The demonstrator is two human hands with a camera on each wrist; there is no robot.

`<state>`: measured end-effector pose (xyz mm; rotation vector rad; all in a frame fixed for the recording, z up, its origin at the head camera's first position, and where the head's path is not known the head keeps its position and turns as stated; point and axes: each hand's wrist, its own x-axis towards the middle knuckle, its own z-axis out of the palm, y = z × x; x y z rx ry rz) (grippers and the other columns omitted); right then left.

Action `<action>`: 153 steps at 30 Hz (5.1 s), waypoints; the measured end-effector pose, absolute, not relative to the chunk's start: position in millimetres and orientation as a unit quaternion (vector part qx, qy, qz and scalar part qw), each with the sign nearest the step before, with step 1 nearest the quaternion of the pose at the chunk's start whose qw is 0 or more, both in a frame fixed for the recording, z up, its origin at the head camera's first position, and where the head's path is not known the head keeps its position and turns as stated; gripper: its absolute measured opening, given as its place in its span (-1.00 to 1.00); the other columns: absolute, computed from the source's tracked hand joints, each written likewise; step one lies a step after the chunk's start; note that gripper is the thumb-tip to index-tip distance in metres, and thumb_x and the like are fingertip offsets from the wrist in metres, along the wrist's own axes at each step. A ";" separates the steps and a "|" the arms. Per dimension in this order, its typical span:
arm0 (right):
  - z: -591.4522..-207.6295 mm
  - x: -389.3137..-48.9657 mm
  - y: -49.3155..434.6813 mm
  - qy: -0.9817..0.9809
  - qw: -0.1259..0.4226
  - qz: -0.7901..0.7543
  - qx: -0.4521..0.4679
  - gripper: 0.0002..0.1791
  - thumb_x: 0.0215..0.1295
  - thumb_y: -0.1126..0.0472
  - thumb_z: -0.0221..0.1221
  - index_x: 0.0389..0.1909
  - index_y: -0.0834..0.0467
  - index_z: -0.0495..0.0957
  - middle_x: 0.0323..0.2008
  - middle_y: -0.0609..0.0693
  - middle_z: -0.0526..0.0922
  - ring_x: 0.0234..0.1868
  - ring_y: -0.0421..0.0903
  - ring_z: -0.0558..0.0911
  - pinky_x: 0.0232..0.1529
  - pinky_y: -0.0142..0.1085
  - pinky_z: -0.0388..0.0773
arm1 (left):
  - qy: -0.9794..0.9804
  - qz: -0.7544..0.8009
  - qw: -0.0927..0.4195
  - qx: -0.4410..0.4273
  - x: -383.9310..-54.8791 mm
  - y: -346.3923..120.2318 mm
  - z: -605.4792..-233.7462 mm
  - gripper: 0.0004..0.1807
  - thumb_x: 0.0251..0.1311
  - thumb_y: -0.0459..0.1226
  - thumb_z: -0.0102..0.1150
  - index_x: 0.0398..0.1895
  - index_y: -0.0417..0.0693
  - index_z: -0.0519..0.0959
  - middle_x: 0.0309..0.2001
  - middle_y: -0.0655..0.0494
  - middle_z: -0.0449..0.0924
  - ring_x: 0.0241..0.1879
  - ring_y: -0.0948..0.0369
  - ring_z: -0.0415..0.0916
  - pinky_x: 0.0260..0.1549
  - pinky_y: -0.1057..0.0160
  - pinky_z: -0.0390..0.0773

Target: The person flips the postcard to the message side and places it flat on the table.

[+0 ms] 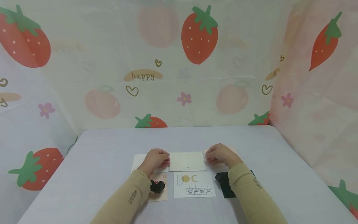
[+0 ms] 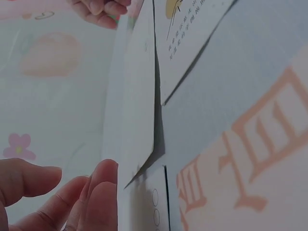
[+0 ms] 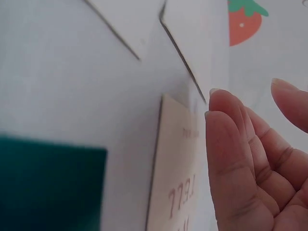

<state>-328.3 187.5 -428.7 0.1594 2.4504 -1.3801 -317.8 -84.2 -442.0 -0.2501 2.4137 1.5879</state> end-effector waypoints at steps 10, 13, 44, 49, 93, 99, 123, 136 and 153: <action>-423.0 -330.7 198.2 0.861 0.159 -0.480 0.054 -0.82 0.15 0.29 0.19 -0.24 0.30 0.56 -0.37 0.11 0.62 -0.36 -0.06 0.61 -0.34 -0.28 0.61 | 0.818 0.558 0.120 -0.071 -318.1 -72.5 -440.4 -0.78 0.21 -0.25 0.07 -0.20 -0.21 0.57 -0.35 0.01 0.61 -0.39 0.23 0.58 -0.40 0.33 0.60; -421.4 -330.4 202.3 0.862 0.157 -0.479 0.056 -0.81 0.17 0.28 0.17 -0.23 0.30 0.56 -0.36 0.11 0.62 -0.35 -0.06 0.61 -0.32 -0.27 0.61 | 0.816 0.562 0.118 -0.062 -318.4 -68.5 -439.1 -0.78 0.21 -0.26 0.07 -0.20 -0.23 0.57 -0.36 0.00 0.61 -0.39 0.22 0.58 -0.40 0.33 0.60; -419.9 -327.3 238.1 0.877 0.134 -0.457 0.059 -0.73 0.25 0.21 0.10 -0.14 0.33 0.52 -0.30 0.14 0.63 -0.31 -0.05 0.61 -0.26 -0.25 0.59 | 0.801 0.585 0.126 -0.033 -318.0 -19.8 -442.0 -0.76 0.20 -0.28 0.05 -0.14 -0.25 0.55 -0.41 0.01 0.59 -0.43 0.22 0.59 -0.40 0.33 0.60; -421.0 -329.4 245.8 0.879 0.135 -0.453 0.066 -0.72 0.26 0.21 0.09 -0.13 0.33 0.51 -0.30 0.14 0.62 -0.30 -0.06 0.61 -0.26 -0.26 0.59 | 0.793 0.595 0.127 -0.025 -317.2 -10.9 -444.5 -0.74 0.20 -0.29 0.04 -0.11 -0.24 0.54 -0.40 0.01 0.59 -0.43 0.23 0.59 -0.41 0.35 0.60; -431.0 -327.1 293.5 0.883 0.098 -0.439 0.136 -0.68 0.26 0.18 0.11 -0.09 0.34 0.48 -0.41 0.07 0.51 -0.40 -0.11 0.47 -0.40 -0.36 0.48 | 0.717 0.673 0.175 -0.046 -302.8 34.8 -454.6 -0.72 0.19 -0.31 0.05 -0.05 -0.20 0.53 -0.27 -0.02 0.62 -0.33 0.25 0.57 -0.31 0.39 0.57; -429.1 -326.2 293.6 0.885 0.099 -0.435 0.135 -0.68 0.25 0.16 0.11 -0.10 0.32 0.48 -0.38 0.08 0.50 -0.37 -0.09 0.46 -0.36 -0.34 0.47 | 0.717 0.675 0.171 -0.040 -303.4 37.8 -453.5 -0.70 0.19 -0.27 0.05 -0.03 -0.17 0.53 -0.26 -0.01 0.60 -0.30 0.23 0.58 -0.30 0.38 0.57; -426.9 -323.2 287.4 0.865 0.099 -0.471 0.141 -0.57 0.32 0.18 0.04 0.07 0.40 0.32 -0.12 0.23 0.50 -0.27 -0.06 0.52 -0.27 -0.33 0.55 | 0.703 0.687 0.182 -0.019 -304.7 42.5 -453.5 -0.71 0.20 -0.26 0.03 -0.06 -0.22 0.53 -0.20 -0.05 0.57 -0.27 0.20 0.56 -0.28 0.38 0.56; -428.7 -327.5 289.9 0.866 0.109 -0.463 0.153 -0.51 0.31 0.14 0.05 0.14 0.36 0.27 -0.09 0.22 0.48 -0.25 -0.07 0.51 -0.32 -0.39 0.54 | 0.701 0.687 0.190 -0.019 -302.2 42.0 -449.8 -0.71 0.21 -0.26 0.02 -0.07 -0.23 0.52 -0.18 -0.08 0.55 -0.22 0.17 0.55 -0.21 0.34 0.56; -432.6 -327.5 296.6 0.886 0.104 -0.432 0.135 -0.68 0.21 0.32 0.11 -0.03 0.38 0.47 -0.22 0.15 0.57 -0.35 -0.14 0.53 -0.38 -0.38 0.50 | 0.711 0.677 0.190 -0.020 -302.4 42.4 -448.7 -0.72 0.20 -0.22 0.03 -0.11 -0.20 0.54 -0.21 -0.05 0.56 -0.23 0.18 0.56 -0.23 0.34 0.56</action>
